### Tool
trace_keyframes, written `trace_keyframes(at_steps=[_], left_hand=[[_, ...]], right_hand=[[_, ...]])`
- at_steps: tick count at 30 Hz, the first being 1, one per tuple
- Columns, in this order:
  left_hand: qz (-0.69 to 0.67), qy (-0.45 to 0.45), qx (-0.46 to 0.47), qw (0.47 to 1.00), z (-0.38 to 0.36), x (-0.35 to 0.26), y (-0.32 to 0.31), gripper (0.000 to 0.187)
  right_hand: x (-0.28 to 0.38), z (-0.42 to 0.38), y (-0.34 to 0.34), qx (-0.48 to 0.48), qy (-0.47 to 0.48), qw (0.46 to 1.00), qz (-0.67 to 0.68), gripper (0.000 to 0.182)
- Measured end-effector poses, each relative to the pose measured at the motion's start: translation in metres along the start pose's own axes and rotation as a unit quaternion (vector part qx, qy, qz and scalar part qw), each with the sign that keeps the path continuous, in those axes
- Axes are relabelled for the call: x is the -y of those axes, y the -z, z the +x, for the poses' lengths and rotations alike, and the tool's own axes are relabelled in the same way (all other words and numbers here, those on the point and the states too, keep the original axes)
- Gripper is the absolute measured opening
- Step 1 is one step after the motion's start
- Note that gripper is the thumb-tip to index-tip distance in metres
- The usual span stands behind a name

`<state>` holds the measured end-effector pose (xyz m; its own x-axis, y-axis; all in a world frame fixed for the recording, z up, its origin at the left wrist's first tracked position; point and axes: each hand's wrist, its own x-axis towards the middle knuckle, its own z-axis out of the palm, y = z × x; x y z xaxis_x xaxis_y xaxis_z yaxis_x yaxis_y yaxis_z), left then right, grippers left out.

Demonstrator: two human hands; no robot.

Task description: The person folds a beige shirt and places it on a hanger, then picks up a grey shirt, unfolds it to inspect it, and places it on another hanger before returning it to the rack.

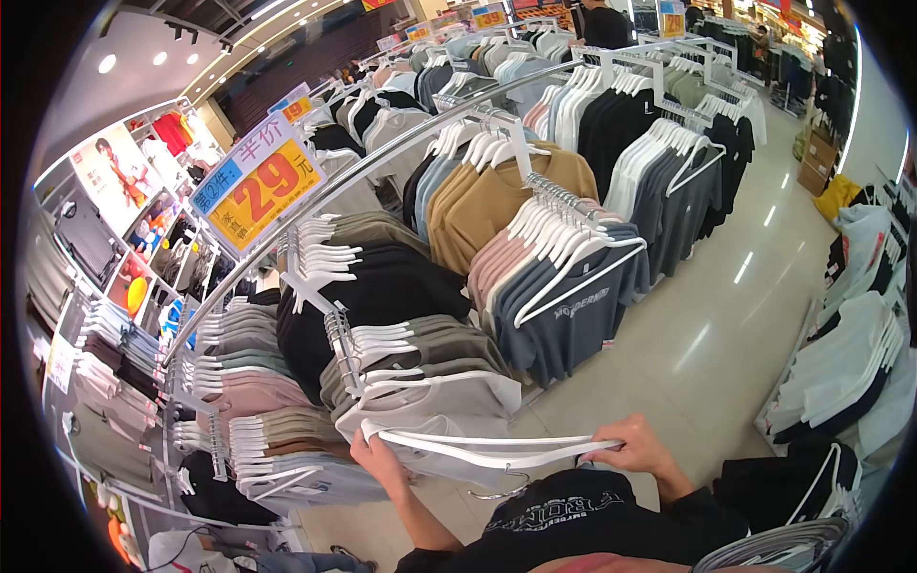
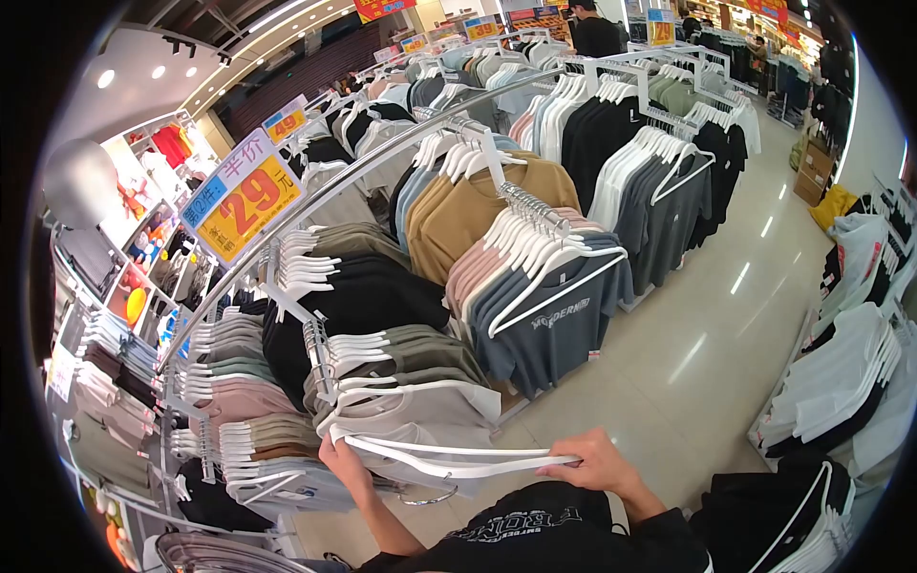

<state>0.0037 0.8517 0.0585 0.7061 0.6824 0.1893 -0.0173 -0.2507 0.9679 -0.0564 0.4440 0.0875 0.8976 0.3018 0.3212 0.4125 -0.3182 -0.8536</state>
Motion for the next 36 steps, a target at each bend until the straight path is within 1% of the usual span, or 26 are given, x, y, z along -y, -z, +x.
trace_keyframes(at_steps=[2,5,8,11,12,15,16,19,20,23,24,27,28,30,33,36], left_hand=[[-0.029,0.014,0.042,0.999,-0.004,-0.016,0.004,0.030],[-0.125,-0.006,-0.039,0.991,-0.008,-0.009,-0.008,0.024],[0.001,-0.107,-0.083,0.991,-0.027,-0.026,-0.021,0.017],[0.030,-0.143,0.057,0.988,-0.040,-0.043,-0.026,0.011],[0.036,-0.176,0.063,0.982,-0.044,-0.044,-0.032,0.007],[-0.063,-0.133,0.119,0.982,-0.071,-0.071,-0.046,0.017],[-0.084,-0.106,0.145,0.980,-0.080,-0.084,-0.050,0.016],[-0.110,-0.109,0.167,0.974,-0.093,-0.079,-0.060,0.013],[-0.116,-0.085,0.161,0.976,-0.097,-0.075,-0.063,0.012],[-0.013,-0.164,0.164,0.973,-0.086,-0.036,-0.060,0.011],[0.052,-0.204,0.141,0.967,-0.088,-0.052,-0.059,0.012],[0.102,-0.397,0.060,0.910,-0.075,-0.053,-0.060,0.012],[0.079,-0.403,0.069,0.909,-0.073,-0.057,-0.061,0.014],[0.032,-0.412,0.082,0.907,-0.072,-0.063,-0.059,0.017],[0.002,-0.392,0.150,0.908,-0.064,-0.050,-0.053,0.015],[0.017,-0.418,0.218,0.882,-0.059,-0.038,-0.045,0.013]], right_hand=[[0.002,-0.004,-0.001,0.002,-0.006,1.000,0.009,0.019],[0.006,-0.007,-0.006,0.002,-0.030,0.999,0.015,0.019],[0.004,-0.008,-0.018,0.020,-0.057,0.998,0.021,0.021],[0.002,-0.003,-0.033,0.024,-0.059,0.998,0.021,0.023],[0.001,-0.001,-0.038,0.025,-0.061,0.998,0.015,0.023],[-0.014,0.005,-0.059,0.019,-0.082,0.996,0.001,0.025],[-0.021,0.005,-0.066,0.015,-0.094,0.995,-0.004,0.026],[-0.039,0.005,-0.083,-0.002,-0.086,0.996,-0.004,0.028],[-0.042,0.003,-0.086,-0.002,-0.092,0.996,0.002,0.028],[-0.047,-0.002,-0.084,-0.004,-0.112,0.993,0.028,0.025],[-0.046,-0.005,-0.082,-0.005,-0.121,0.992,0.045,0.024],[-0.038,-0.009,-0.073,-0.005,-0.149,0.981,0.125,0.021],[-0.036,-0.009,-0.071,-0.006,-0.159,0.975,0.158,0.021],[-0.040,-0.009,-0.068,0.027,-0.147,0.976,0.158,0.022],[-0.045,-0.003,-0.064,0.069,-0.139,0.978,0.137,0.023],[-0.032,0.006,-0.057,0.093,-0.126,0.981,0.113,0.023]])
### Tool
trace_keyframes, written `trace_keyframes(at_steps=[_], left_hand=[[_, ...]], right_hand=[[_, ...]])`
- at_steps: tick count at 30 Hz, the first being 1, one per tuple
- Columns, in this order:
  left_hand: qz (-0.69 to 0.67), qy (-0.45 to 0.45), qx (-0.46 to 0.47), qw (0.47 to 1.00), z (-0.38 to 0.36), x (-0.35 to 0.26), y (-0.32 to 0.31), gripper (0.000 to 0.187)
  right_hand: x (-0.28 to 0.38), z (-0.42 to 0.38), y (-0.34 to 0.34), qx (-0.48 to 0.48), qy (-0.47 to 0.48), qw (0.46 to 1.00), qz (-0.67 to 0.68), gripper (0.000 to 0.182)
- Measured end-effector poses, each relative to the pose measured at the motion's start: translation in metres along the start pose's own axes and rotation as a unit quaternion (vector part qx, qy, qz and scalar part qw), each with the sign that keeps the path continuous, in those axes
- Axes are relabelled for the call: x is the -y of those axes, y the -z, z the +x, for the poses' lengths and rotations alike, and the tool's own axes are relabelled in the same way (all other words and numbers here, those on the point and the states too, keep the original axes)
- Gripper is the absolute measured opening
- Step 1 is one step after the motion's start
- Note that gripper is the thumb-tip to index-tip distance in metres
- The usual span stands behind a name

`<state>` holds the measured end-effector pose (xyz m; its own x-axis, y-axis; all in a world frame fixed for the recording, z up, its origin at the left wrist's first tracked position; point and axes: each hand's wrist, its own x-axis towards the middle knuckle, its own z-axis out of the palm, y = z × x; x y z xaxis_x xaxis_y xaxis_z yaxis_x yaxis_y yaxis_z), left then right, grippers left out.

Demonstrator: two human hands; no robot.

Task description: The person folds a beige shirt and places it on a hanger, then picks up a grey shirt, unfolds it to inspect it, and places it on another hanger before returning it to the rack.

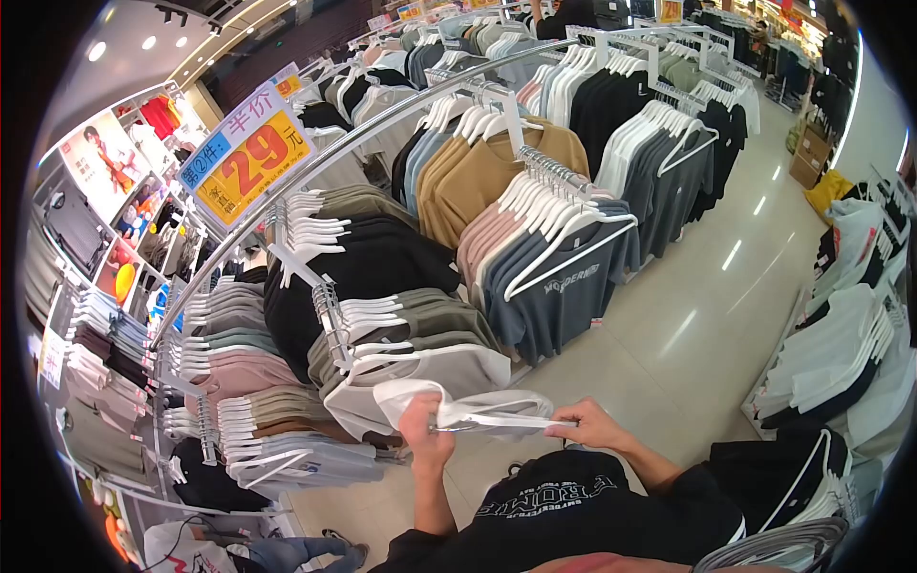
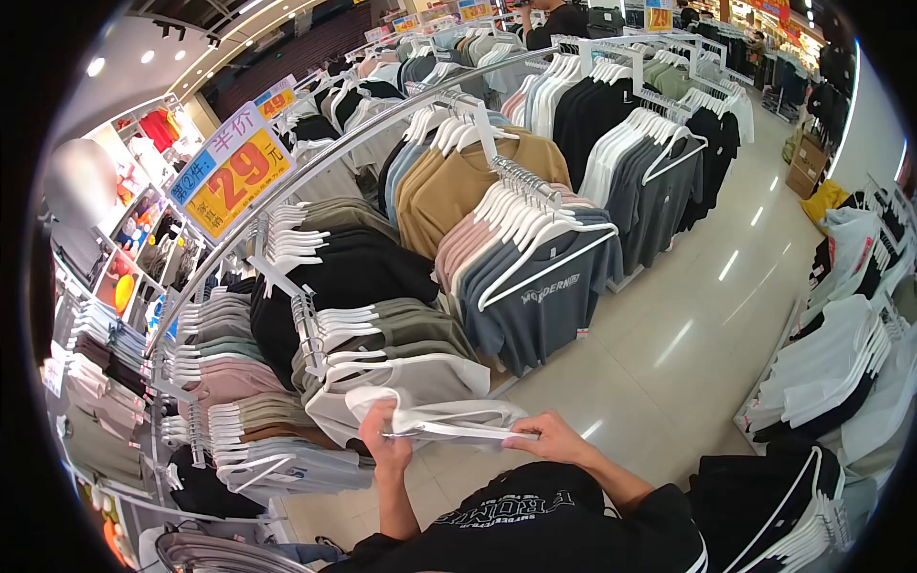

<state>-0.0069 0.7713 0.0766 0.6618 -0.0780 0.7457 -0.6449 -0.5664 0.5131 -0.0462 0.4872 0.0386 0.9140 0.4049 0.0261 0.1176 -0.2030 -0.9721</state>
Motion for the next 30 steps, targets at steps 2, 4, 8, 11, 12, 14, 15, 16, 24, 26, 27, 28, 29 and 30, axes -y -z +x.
trace_keyframes(at_steps=[2,4,8,11,12,14,15,16,24,26,27,28,29,30], left_hand=[[-0.037,0.021,-0.013,0.999,-0.012,-0.007,-0.004,0.008],[-0.048,-0.001,-0.059,0.997,-0.010,-0.019,-0.016,0.004],[-0.001,0.120,-0.003,0.993,-0.012,-0.033,-0.012,0.010],[0.065,0.117,0.040,0.990,-0.006,-0.031,-0.008,0.013],[0.030,0.212,0.095,0.972,-0.019,-0.019,-0.004,0.022],[0.056,0.294,0.052,0.953,-0.022,-0.024,0.000,0.029],[0.070,0.274,-0.010,0.959,-0.024,-0.020,-0.003,0.027],[0.086,0.253,-0.072,0.961,-0.026,-0.017,-0.006,0.025],[-0.071,0.334,-0.106,0.934,-0.033,-0.007,-0.022,0.028],[-0.112,0.349,-0.078,0.927,-0.020,-0.027,-0.019,0.025],[-0.132,0.357,-0.064,0.923,-0.014,-0.033,-0.018,0.024],[-0.136,0.331,-0.068,0.931,-0.014,-0.033,-0.019,0.022],[-0.121,0.329,-0.092,0.932,-0.015,-0.035,-0.022,0.021],[-0.106,0.327,-0.114,0.932,-0.017,-0.037,-0.026,0.020]], right_hand=[[0.005,0.002,0.003,0.013,0.009,1.000,-0.011,0.024],[0.001,0.003,0.003,0.027,0.016,0.999,-0.012,0.024],[-0.009,-0.001,0.000,0.046,0.019,0.999,-0.014,0.019],[-0.009,-0.003,0.007,0.072,0.014,0.997,-0.003,0.020],[-0.015,-0.001,0.010,0.070,0.016,0.997,0.033,0.021],[-0.040,0.003,0.020,0.023,0.010,0.992,0.121,0.022],[-0.065,0.008,0.028,-0.022,0.001,0.985,0.173,0.023],[-0.081,0.014,0.032,-0.068,-0.008,0.972,0.224,0.023],[-0.106,0.028,-0.044,0.032,0.021,0.998,0.046,0.022],[-0.102,0.034,-0.067,0.066,0.010,0.994,0.082,0.024],[-0.095,0.038,-0.075,0.047,0.025,0.997,0.064,0.026],[-0.087,0.042,-0.082,0.029,0.040,0.998,0.046,0.029],[-0.082,0.045,-0.086,0.010,0.055,0.998,0.028,0.031],[-0.080,0.048,-0.089,-0.013,0.029,0.999,0.021,0.032]])
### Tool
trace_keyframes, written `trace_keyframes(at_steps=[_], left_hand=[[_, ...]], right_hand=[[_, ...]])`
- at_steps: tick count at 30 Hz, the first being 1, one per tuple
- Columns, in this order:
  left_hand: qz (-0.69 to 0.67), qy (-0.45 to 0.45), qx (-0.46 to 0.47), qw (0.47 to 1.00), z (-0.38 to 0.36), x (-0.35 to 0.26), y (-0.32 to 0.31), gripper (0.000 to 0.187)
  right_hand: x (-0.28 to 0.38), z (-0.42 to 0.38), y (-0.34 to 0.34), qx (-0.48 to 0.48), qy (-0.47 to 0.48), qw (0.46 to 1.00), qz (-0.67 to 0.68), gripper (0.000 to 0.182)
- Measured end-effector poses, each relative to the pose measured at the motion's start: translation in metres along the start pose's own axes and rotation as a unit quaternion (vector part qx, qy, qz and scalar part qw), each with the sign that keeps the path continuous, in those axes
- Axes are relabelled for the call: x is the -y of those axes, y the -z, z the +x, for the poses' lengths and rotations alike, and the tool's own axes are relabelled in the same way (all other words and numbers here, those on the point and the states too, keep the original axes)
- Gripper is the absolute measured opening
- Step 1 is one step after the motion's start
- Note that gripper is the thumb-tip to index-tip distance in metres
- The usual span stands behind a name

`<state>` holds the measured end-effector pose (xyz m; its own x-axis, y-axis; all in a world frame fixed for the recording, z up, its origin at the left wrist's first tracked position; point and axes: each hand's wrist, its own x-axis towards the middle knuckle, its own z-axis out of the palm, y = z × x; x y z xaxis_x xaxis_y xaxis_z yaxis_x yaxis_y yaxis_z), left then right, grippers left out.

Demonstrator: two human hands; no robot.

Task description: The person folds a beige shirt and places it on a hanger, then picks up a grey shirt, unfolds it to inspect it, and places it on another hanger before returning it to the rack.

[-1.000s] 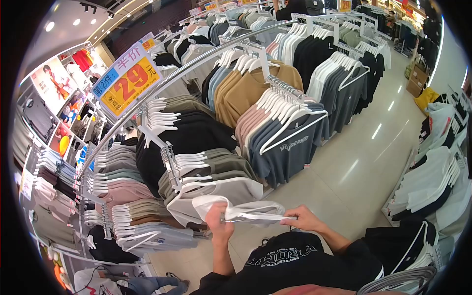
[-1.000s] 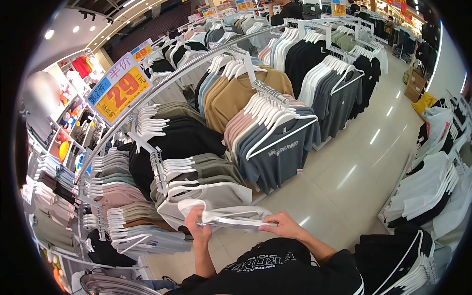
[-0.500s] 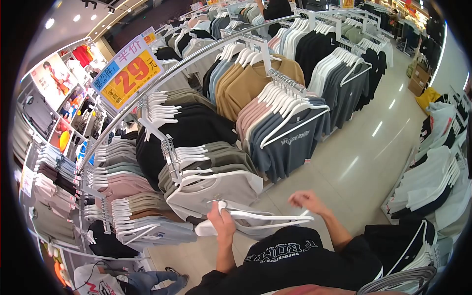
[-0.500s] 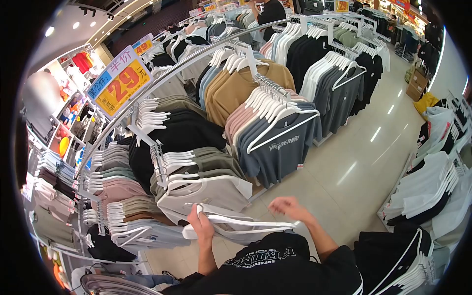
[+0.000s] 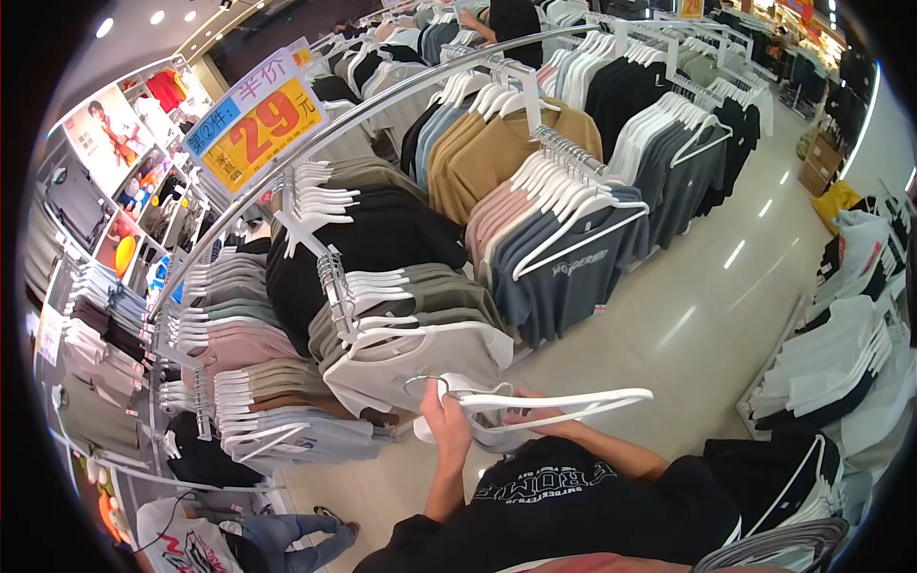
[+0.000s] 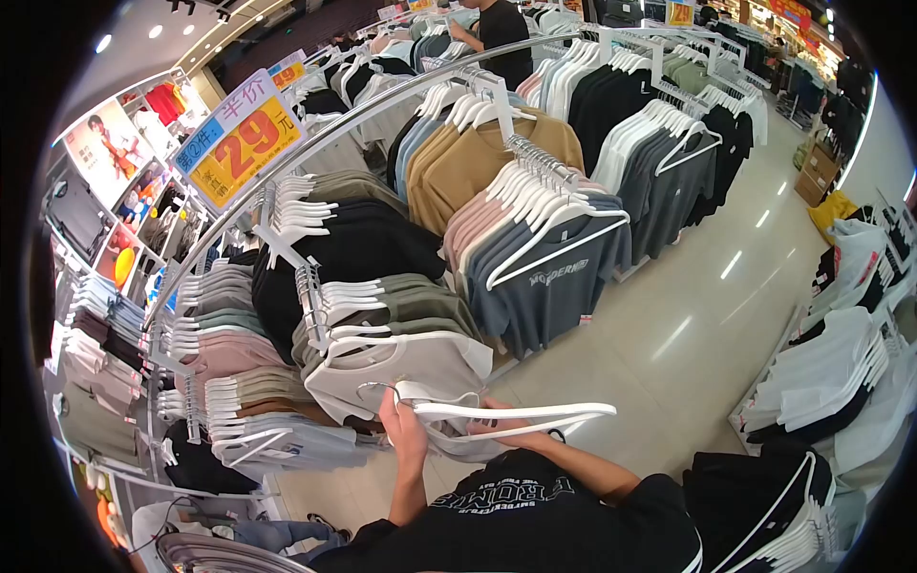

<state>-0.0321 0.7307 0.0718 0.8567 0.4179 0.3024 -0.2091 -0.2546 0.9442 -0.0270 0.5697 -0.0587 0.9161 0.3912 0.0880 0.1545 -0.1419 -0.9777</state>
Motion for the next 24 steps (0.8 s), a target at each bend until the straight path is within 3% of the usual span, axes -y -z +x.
trace_keyframes(at_steps=[1,2,4,6,7,11,13,15,16,18,20,23,24], left_hand=[[0.006,-0.007,-0.026,1.000,-0.002,0.001,-0.001,0.019],[0.016,0.010,0.008,1.000,-0.002,0.001,0.003,0.023],[0.034,0.045,0.075,0.996,-0.002,0.003,0.013,0.033],[0.045,0.025,0.107,0.993,-0.002,0.005,0.017,0.033],[0.050,0.014,0.123,0.991,-0.003,0.006,0.017,0.033],[0.028,-0.022,0.032,0.999,-0.003,0.009,0.010,0.015],[0.016,-0.010,0.010,1.000,0.002,0.009,0.013,0.014],[0.070,0.017,0.038,0.997,0.009,0.034,0.025,0.012],[0.096,0.031,0.053,0.993,0.012,0.046,0.030,0.012],[-0.023,0.174,0.164,0.971,0.014,0.051,0.037,0.013],[-0.113,0.286,0.273,0.912,0.013,0.081,0.044,0.016],[-0.165,0.300,0.428,0.836,0.009,0.079,0.044,0.023],[-0.126,0.215,0.494,0.833,0.008,0.080,0.044,0.031]], right_hand=[[0.001,0.004,-0.002,-0.023,-0.025,0.999,-0.008,0.034],[0.000,0.005,-0.004,-0.047,-0.051,0.997,-0.017,0.035],[-0.020,0.014,-0.010,-0.117,-0.035,0.992,0.024,0.032],[-0.033,0.022,-0.013,-0.183,-0.016,0.983,0.009,0.029],[-0.039,0.025,-0.010,-0.162,-0.019,0.987,0.013,0.028],[-0.049,0.031,0.021,-0.106,-0.061,0.992,-0.025,0.018],[-0.055,0.028,0.039,-0.110,-0.020,0.990,0.086,0.013],[-0.055,0.025,0.053,-0.249,-0.039,0.963,0.096,0.016],[-0.046,0.026,0.060,-0.275,-0.053,0.950,0.135,0.017],[-0.016,0.024,0.074,-0.325,-0.078,0.919,0.209,0.020],[-0.007,0.024,0.078,-0.364,-0.070,0.895,0.246,0.018],[0.011,0.022,0.086,-0.368,-0.038,0.889,0.270,0.016],[0.019,0.021,0.089,-0.360,-0.024,0.892,0.272,0.015]])
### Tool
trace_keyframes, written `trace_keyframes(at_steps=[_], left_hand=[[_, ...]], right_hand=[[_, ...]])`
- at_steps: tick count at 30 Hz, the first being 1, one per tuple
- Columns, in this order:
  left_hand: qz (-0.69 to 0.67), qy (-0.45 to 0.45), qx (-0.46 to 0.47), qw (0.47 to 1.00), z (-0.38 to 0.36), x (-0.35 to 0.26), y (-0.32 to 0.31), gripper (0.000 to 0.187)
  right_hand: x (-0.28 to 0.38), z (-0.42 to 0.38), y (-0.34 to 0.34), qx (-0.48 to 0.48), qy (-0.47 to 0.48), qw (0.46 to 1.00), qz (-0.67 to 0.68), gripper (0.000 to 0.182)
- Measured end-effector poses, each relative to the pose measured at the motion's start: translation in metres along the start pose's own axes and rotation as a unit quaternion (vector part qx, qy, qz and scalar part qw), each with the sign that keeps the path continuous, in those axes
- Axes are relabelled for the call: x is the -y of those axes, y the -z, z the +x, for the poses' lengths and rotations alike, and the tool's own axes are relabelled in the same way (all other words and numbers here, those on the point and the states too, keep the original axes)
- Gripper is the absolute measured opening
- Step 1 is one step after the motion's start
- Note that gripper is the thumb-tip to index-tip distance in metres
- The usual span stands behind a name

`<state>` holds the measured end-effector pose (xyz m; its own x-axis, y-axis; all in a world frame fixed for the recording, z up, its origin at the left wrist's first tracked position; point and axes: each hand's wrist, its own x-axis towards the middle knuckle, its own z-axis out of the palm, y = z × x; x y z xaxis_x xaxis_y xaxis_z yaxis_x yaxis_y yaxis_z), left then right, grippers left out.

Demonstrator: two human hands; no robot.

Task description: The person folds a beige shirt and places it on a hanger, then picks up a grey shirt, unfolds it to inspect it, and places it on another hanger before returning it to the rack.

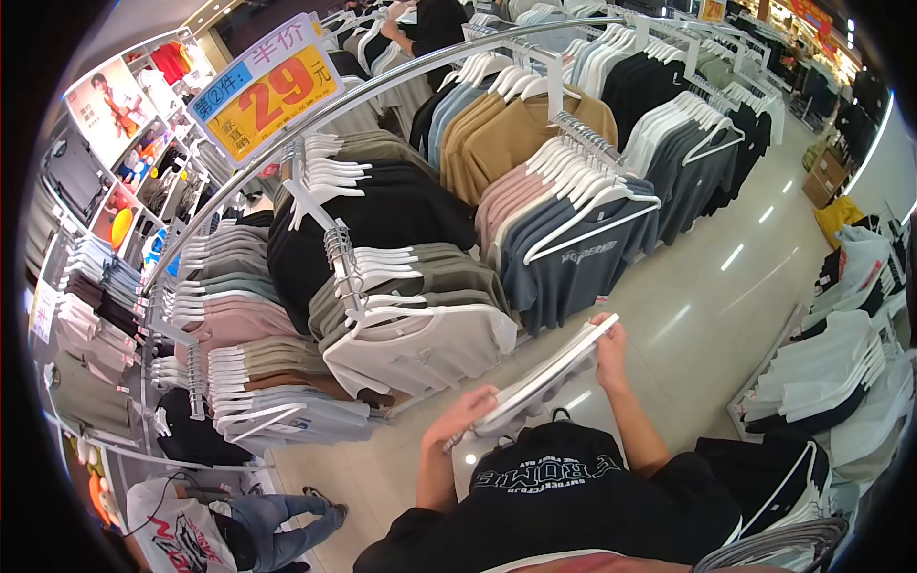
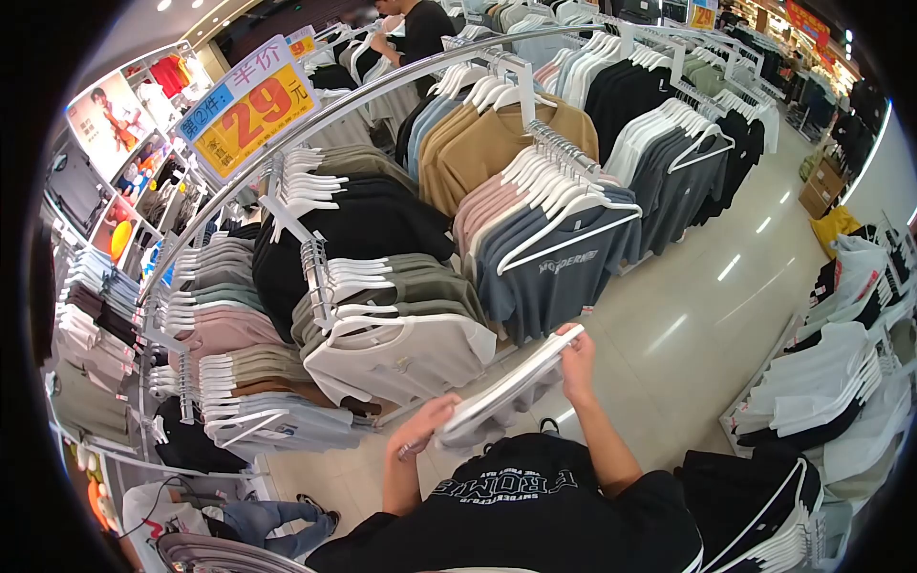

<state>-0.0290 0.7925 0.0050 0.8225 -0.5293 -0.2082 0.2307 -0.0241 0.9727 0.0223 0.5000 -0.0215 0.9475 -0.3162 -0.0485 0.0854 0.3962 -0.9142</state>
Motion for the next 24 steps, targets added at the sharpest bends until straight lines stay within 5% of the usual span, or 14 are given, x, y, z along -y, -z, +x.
trace_keyframes(at_steps=[3,7,10,18,24], left_hand=[[0.142,0.061,0.088,0.984,0.004,-0.012,-0.014,0.034],[0.021,0.094,0.023,0.995,0.003,-0.048,-0.028,0.028],[-0.032,0.034,0.043,0.998,0.003,-0.039,-0.022,0.025],[0.066,0.074,0.101,0.990,-0.003,-0.061,-0.014,0.028],[0.206,0.055,0.047,0.976,0.003,-0.046,-0.015,0.031]], right_hand=[[0.020,-0.005,-0.012,-0.026,0.033,0.999,-0.012,0.015],[0.035,0.005,0.002,0.004,0.063,0.998,-0.025,0.016],[0.053,0.007,0.007,0.010,0.056,0.996,-0.067,0.018],[0.076,0.010,0.020,0.042,0.025,0.995,-0.090,0.037],[0.069,0.001,0.019,-0.038,0.207,0.893,-0.397,0.029]])
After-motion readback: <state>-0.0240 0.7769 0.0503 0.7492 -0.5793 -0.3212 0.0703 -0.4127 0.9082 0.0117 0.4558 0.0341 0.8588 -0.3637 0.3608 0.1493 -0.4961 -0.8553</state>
